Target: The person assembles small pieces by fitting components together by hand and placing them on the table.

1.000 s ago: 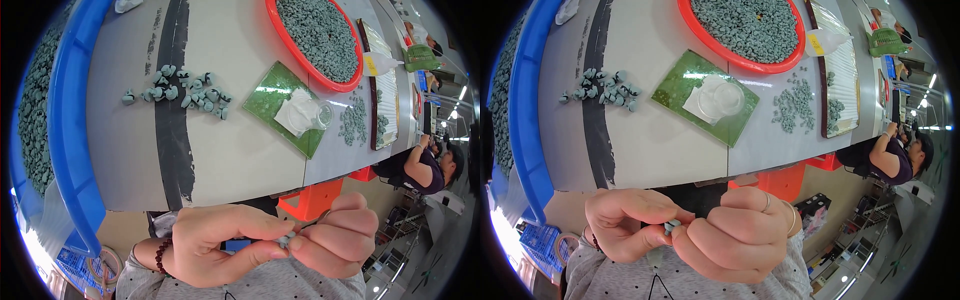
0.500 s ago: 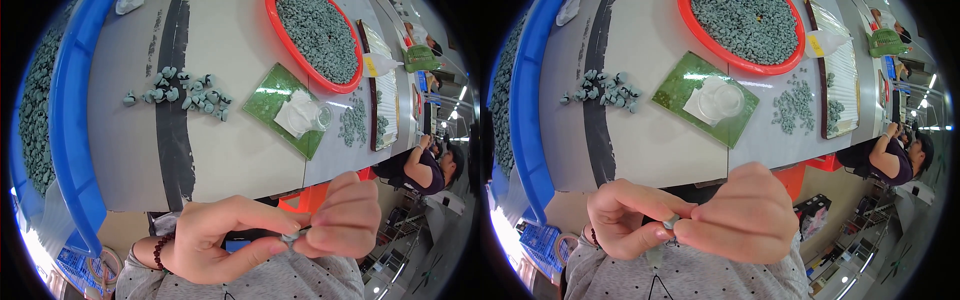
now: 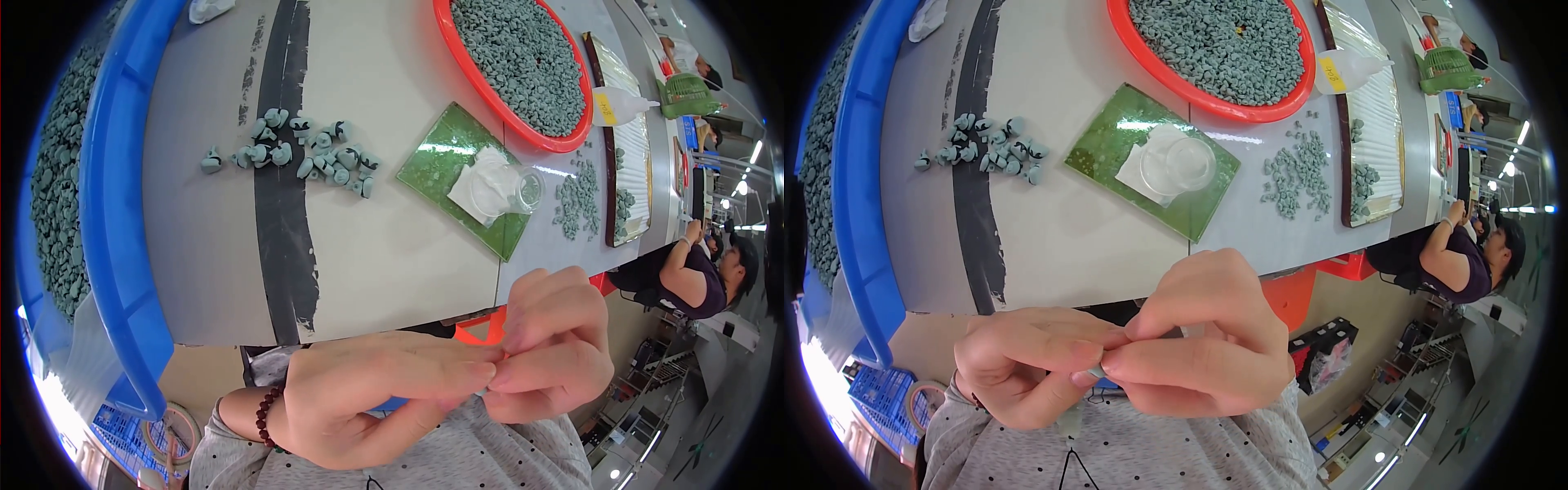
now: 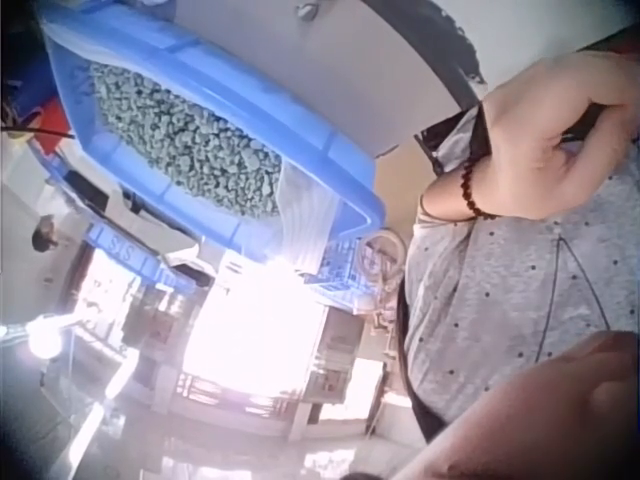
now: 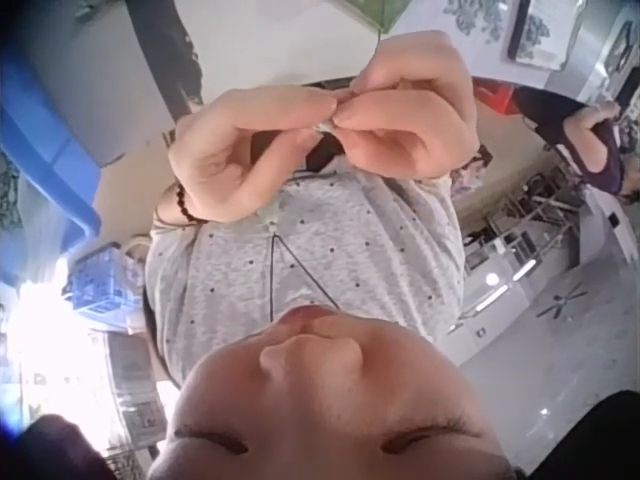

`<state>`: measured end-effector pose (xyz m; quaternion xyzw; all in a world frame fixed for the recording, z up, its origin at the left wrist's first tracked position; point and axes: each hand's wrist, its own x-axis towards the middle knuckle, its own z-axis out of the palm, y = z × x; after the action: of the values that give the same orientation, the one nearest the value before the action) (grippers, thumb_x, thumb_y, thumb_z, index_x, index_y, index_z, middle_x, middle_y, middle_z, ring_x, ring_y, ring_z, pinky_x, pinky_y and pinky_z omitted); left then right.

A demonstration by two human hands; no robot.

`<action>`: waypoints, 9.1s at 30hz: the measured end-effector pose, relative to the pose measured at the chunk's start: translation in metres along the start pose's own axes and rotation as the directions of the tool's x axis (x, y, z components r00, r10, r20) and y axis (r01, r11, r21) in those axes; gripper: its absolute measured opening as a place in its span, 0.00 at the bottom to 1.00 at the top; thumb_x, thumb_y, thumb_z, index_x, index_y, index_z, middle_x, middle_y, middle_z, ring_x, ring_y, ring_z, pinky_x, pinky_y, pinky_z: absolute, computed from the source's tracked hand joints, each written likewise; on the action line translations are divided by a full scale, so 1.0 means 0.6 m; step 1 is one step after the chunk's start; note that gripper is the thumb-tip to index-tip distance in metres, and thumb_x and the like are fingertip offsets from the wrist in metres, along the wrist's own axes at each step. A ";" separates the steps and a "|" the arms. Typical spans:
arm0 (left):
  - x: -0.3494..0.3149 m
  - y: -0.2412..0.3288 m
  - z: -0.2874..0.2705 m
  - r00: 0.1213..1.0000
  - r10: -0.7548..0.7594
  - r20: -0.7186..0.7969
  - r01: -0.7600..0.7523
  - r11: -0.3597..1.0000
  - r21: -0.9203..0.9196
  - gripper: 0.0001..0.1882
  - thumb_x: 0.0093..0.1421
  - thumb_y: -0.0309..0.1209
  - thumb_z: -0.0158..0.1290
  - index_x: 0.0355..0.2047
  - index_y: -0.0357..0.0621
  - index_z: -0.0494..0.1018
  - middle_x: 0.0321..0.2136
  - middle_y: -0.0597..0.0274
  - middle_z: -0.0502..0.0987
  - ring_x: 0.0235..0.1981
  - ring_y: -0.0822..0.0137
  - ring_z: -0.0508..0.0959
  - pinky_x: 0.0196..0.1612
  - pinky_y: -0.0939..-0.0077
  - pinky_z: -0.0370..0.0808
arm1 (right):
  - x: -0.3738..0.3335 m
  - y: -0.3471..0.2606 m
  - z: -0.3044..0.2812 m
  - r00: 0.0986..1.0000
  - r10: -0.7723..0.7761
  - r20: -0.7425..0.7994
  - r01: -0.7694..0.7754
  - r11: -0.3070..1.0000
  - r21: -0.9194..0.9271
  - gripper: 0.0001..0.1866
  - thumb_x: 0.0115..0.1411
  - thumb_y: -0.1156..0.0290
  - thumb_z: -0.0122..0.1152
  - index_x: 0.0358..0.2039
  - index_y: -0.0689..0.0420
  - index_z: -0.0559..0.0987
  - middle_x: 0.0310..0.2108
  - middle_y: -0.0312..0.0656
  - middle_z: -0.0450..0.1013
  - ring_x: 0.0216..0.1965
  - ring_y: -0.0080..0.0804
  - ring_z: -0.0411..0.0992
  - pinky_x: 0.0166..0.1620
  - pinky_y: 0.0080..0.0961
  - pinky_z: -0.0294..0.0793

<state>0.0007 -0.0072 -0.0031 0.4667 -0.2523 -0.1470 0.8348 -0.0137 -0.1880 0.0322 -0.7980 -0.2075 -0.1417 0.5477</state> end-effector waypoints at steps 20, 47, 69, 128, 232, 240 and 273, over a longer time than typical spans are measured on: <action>0.004 0.004 -0.010 0.967 -0.241 0.076 0.253 0.938 -0.238 0.15 0.56 0.15 0.49 0.44 0.35 0.74 0.38 0.55 0.76 0.38 0.70 0.76 0.40 0.79 0.71 | 0.011 0.008 0.008 0.983 -0.181 -0.012 0.180 0.980 -0.084 0.14 0.35 0.72 0.73 0.27 0.54 0.83 0.29 0.34 0.72 0.26 0.23 0.65 0.23 0.17 0.56; 0.016 0.004 -0.012 0.999 0.045 -0.022 -0.042 0.989 0.140 0.12 0.41 0.17 0.58 0.30 0.36 0.76 0.25 0.58 0.79 0.26 0.65 0.78 0.37 0.71 0.78 | -0.008 0.013 0.016 0.965 -0.258 -0.053 0.257 0.966 -0.035 0.11 0.39 0.78 0.67 0.26 0.53 0.79 0.32 0.37 0.74 0.29 0.27 0.70 0.27 0.21 0.62; 0.016 0.002 -0.018 0.999 -0.014 0.037 0.011 0.996 0.085 0.11 0.45 0.25 0.65 0.27 0.36 0.77 0.24 0.59 0.79 0.24 0.66 0.77 0.34 0.70 0.78 | -0.008 0.005 0.018 0.989 -0.142 -0.033 0.143 0.989 0.024 0.13 0.40 0.76 0.71 0.29 0.61 0.80 0.26 0.37 0.74 0.24 0.25 0.70 0.22 0.18 0.61; 0.009 0.015 -0.006 0.971 -0.225 0.082 0.237 0.951 -0.197 0.16 0.45 0.13 0.54 0.37 0.34 0.77 0.31 0.55 0.80 0.32 0.69 0.79 0.36 0.78 0.73 | -0.042 -0.004 0.046 0.930 -0.279 -0.239 0.262 0.960 -0.102 0.09 0.45 0.72 0.68 0.28 0.59 0.79 0.27 0.37 0.71 0.27 0.28 0.65 0.23 0.23 0.60; 0.019 -0.008 0.018 0.998 -0.045 0.043 0.034 0.971 0.237 0.13 0.43 0.21 0.61 0.33 0.38 0.76 0.27 0.58 0.76 0.25 0.67 0.74 0.28 0.78 0.70 | -0.042 0.004 -0.013 0.976 0.175 0.129 -0.212 0.898 0.385 0.05 0.48 0.75 0.64 0.27 0.56 0.77 0.30 0.37 0.60 0.30 0.27 0.59 0.33 0.18 0.57; 0.009 -0.011 0.012 0.998 -0.041 0.046 0.026 0.956 0.292 0.05 0.49 0.28 0.55 0.25 0.39 0.73 0.23 0.60 0.71 0.23 0.69 0.67 0.25 0.77 0.63 | -0.050 0.015 0.010 0.995 0.099 0.005 -0.098 0.977 0.191 0.12 0.42 0.76 0.66 0.30 0.53 0.78 0.29 0.33 0.60 0.28 0.27 0.58 0.30 0.20 0.56; 0.018 -0.007 -0.002 0.984 -0.076 0.160 0.024 0.953 0.303 0.05 0.52 0.29 0.58 0.27 0.42 0.76 0.23 0.65 0.75 0.23 0.69 0.71 0.26 0.78 0.65 | -0.015 0.008 -0.014 0.942 -0.333 0.038 0.325 0.880 -0.346 0.07 0.44 0.64 0.64 0.21 0.52 0.78 0.24 0.30 0.66 0.23 0.26 0.59 0.24 0.26 0.49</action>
<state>0.0103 -0.0140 -0.0039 0.5799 -0.3299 -0.1675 0.7258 -0.0194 -0.1990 0.0272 -0.8334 -0.3055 -0.2760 0.3686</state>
